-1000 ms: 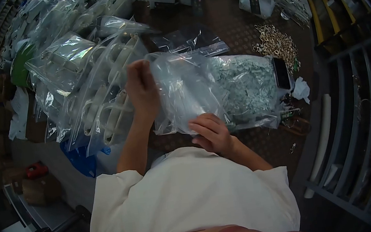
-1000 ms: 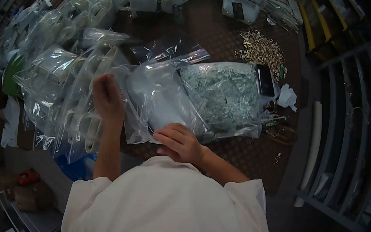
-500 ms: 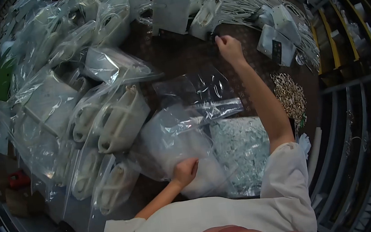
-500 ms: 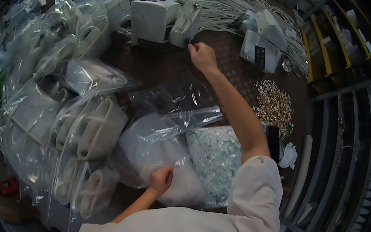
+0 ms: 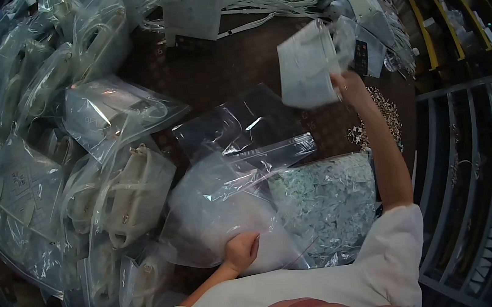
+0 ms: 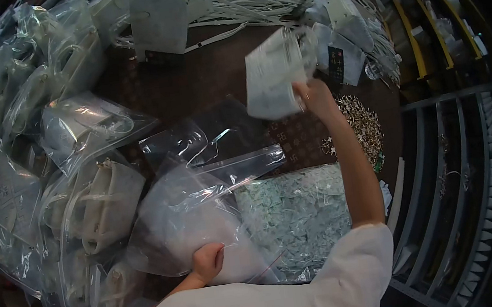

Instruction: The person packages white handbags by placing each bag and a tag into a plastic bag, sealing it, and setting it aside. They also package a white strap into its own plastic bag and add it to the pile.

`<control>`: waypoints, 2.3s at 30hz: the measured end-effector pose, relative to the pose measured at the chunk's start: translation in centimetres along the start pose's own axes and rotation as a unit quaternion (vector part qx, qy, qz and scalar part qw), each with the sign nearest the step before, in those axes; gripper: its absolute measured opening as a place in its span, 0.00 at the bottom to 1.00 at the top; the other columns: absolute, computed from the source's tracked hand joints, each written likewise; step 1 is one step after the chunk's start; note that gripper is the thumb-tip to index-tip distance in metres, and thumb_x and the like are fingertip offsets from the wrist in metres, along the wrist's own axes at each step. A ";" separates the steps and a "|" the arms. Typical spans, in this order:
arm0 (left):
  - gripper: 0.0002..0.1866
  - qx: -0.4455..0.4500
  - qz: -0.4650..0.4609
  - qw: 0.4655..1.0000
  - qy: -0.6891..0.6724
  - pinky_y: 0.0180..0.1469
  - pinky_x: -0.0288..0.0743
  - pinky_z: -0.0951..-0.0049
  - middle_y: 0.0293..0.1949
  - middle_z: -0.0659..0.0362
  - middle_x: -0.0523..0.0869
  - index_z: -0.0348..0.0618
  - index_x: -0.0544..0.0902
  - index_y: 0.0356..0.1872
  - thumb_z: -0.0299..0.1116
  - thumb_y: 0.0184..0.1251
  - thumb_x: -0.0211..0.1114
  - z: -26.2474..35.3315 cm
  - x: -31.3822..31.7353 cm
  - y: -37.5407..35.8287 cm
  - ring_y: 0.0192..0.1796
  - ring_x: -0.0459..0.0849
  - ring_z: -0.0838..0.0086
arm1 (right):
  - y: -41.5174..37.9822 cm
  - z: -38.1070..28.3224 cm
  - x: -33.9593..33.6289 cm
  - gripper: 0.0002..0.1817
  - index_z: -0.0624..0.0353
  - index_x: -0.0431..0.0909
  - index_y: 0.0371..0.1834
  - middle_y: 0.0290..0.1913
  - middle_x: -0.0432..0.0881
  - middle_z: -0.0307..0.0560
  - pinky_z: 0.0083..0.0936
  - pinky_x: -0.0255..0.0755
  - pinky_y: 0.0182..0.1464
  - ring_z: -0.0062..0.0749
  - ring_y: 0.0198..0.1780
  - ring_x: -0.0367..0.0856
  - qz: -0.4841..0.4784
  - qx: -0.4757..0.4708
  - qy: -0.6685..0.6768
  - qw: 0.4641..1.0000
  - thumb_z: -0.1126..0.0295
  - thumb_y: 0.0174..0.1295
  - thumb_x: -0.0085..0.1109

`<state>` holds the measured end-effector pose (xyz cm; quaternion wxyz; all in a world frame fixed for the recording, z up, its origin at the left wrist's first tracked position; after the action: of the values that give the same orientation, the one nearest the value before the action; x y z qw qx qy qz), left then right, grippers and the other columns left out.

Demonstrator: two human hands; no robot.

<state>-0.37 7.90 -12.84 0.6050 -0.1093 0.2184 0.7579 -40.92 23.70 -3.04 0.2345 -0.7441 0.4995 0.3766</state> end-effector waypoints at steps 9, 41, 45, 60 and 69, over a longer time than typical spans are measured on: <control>0.06 0.013 0.009 1.000 0.024 0.29 0.73 0.68 0.26 0.54 0.80 0.42 0.77 0.33 0.25 0.53 0.61 0.4 0.0 0.1 0.27 0.79 0.61 | -14.3 -2.3 -8.3 0.13 0.68 0.75 0.40 0.31 0.79 0.54 0.28 0.72 0.36 0.42 0.35 0.79 -0.196 0.165 -0.232 0.938 0.75 0.51 0.57; 0.07 0.004 -0.011 0.994 -0.110 0.23 0.70 0.67 0.21 0.54 0.77 0.42 0.77 0.31 0.26 0.50 0.64 -0.4 -0.2 0.0 0.23 0.78 0.63 | 13.4 -12.4 9.3 0.35 0.59 0.69 0.57 0.51 0.75 0.51 0.29 0.64 0.57 0.35 0.53 0.73 -0.439 -0.005 -0.043 0.898 0.58 0.45 0.68; 0.06 -0.031 -0.009 0.992 -0.126 0.24 0.70 0.66 0.21 0.54 0.76 0.40 0.77 0.30 0.26 0.50 0.63 -0.4 -0.2 -0.2 0.22 0.77 0.61 | 19.4 -17.8 15.2 0.40 0.55 0.61 0.63 0.60 0.66 0.52 0.35 0.58 0.61 0.42 0.60 0.65 -0.031 -0.369 -0.328 0.869 0.51 0.47 0.65; 0.05 -0.081 -0.038 0.989 -0.117 0.25 0.70 0.64 0.21 0.54 0.76 0.40 0.77 0.30 0.26 0.51 0.63 -0.3 -0.5 0.2 0.22 0.76 0.60 | 27.8 -12.4 25.2 0.33 0.69 0.64 0.53 0.48 0.72 0.57 0.43 0.68 0.52 0.45 0.48 0.74 0.154 0.234 0.485 0.828 0.61 0.48 0.66; 0.05 -0.038 -0.055 0.991 -0.117 0.25 0.69 0.64 0.21 0.54 0.76 0.41 0.77 0.30 0.25 0.51 0.62 -0.2 -0.2 0.2 0.22 0.76 0.60 | 20.1 -12.7 16.2 0.27 0.55 0.67 0.56 0.57 0.69 0.50 0.54 0.61 0.54 0.48 0.56 0.69 -0.162 0.276 0.620 0.716 0.63 0.52 0.61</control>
<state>-0.54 7.59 -12.91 0.6627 -0.0552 0.1109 0.7386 -51.73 -2.61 -7.68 0.1249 -0.7823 0.4872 -0.3675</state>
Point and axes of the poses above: each hand's wrist, its own y-axis towards the middle knuckle, its own x-axis out of the palm, z = x × y, the point moved 3 cm from there along y, towards the middle knuckle
